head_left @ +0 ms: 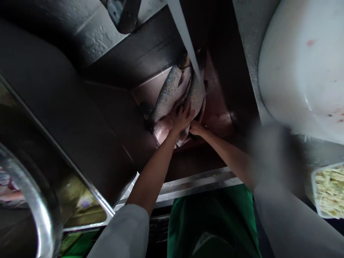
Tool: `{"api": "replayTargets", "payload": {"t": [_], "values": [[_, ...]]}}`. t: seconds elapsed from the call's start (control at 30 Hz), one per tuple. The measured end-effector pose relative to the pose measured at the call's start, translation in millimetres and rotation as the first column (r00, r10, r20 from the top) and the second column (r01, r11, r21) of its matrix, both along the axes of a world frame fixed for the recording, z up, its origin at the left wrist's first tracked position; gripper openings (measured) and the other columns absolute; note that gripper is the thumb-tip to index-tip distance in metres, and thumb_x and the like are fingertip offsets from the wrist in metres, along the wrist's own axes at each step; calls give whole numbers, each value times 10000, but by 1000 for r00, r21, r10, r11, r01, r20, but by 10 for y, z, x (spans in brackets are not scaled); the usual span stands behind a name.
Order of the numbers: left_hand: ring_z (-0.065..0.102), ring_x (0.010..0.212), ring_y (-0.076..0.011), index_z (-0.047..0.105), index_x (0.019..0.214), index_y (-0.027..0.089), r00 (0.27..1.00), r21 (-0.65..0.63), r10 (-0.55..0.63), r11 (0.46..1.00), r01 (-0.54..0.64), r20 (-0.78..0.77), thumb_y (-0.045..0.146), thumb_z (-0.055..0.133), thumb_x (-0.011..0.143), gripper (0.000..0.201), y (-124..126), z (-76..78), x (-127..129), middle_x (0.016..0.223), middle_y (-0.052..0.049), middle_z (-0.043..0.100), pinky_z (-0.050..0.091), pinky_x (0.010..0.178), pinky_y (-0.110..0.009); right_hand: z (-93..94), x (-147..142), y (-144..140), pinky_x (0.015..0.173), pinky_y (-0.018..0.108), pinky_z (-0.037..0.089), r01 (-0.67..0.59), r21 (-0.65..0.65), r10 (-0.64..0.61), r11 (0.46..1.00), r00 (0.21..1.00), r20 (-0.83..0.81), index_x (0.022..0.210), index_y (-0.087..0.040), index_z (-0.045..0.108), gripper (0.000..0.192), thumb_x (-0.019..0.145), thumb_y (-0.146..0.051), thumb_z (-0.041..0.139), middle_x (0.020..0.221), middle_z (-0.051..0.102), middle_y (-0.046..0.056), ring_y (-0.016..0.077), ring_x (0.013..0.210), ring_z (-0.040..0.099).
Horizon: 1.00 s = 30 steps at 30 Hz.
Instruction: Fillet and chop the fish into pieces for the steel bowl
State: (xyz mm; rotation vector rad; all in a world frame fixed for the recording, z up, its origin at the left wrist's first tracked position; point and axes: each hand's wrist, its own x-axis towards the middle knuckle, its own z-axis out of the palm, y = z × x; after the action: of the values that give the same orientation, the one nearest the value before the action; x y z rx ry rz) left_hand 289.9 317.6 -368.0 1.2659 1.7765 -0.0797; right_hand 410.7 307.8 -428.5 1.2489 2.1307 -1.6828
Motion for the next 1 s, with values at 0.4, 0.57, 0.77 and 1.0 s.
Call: {"api": "replayTargets", "payload": {"t": [0.4,0.57,0.77,1.0], "values": [[581,1360,-395,201,1694,254,978,-3,45,999,-47,-204,250,625,925,878,143,97,249,1604,-200,461,478,1134,-501,244,59,7,895,404,573,-152,202,59,967,912,406,1460,-168,586,501,1034,-115,328,1420,603,238,285,1070,716],[592,1357,-367,223,1690,257,979,26,8,1000,-3,-202,210,595,931,846,180,97,173,1530,-190,557,491,1126,-509,270,83,348,917,436,539,-197,308,30,931,881,472,1360,-120,646,453,1036,-128,330,1343,619,257,320,1084,690],[611,1346,-342,271,1677,210,981,39,0,999,8,-193,181,584,904,834,208,54,73,1416,-167,664,481,1142,-485,181,263,269,1016,557,502,-52,477,-146,877,918,368,1422,-151,600,454,1054,-211,340,1541,510,223,388,1351,515],[586,1363,-351,252,1679,215,979,20,-15,1000,19,-203,220,582,920,828,201,5,81,1434,-174,637,447,1164,-479,79,430,161,1206,582,321,-436,374,410,819,900,152,1237,-218,738,415,944,-101,469,1285,737,97,282,1428,451]]}}
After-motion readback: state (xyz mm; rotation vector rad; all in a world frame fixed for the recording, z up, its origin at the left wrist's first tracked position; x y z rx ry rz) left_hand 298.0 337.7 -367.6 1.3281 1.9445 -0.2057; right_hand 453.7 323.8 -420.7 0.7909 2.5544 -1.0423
